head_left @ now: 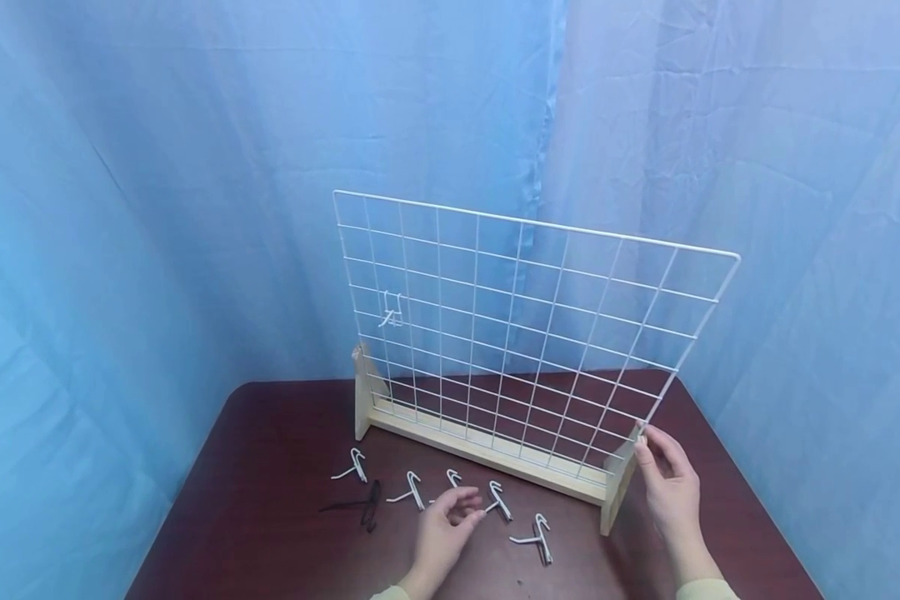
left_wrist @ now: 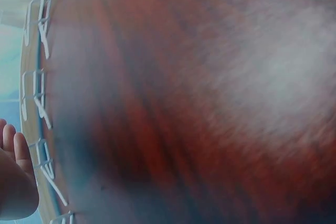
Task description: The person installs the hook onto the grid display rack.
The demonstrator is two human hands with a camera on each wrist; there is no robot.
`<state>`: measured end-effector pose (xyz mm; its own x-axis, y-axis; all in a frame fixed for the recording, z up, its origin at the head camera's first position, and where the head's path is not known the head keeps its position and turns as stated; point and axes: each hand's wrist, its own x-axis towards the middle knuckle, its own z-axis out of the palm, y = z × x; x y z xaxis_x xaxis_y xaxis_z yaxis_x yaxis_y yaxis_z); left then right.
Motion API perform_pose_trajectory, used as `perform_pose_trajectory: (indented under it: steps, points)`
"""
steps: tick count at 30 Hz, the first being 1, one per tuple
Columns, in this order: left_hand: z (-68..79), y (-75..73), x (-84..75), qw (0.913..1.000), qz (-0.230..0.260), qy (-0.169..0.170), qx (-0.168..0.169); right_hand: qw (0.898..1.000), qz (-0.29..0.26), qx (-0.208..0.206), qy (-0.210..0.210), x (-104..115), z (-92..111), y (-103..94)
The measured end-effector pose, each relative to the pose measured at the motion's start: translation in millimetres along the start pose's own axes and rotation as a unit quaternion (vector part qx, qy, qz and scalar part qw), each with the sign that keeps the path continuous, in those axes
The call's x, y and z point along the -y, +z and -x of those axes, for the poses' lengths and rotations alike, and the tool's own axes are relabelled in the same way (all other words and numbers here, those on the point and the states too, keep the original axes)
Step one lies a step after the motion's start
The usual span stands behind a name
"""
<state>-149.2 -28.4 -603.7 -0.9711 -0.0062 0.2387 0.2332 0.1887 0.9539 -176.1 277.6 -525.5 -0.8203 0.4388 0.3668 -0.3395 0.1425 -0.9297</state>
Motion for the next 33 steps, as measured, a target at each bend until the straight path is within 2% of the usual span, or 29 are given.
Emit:
perform_pose_trajectory:
  steps: [13,20,23,27,33]
  points:
    - [16.0,16.0,5.4,0.9992,-0.016,0.025,0.026,0.999,0.049,0.009,0.017,0.6,0.5,-1.2]
    - [20.1,26.3,4.4,0.9988,-0.023,-0.01,0.042,0.999,0.039,0.009,0.018,1.4,0.2,-0.5]
    - [21.3,30.5,3.8,0.9985,-0.033,-0.009,0.042,0.999,0.032,0.008,0.016,1.5,0.2,-0.3]
    - [22.5,35.7,4.0,0.9971,-0.058,0.028,0.039,1.0,0.027,0.006,0.014,1.8,0.5,-0.1]
    - [23.6,42.5,9.5,0.9903,-0.092,0.1,0.03,0.999,0.035,0.007,0.017,2.1,0.8,-0.3]
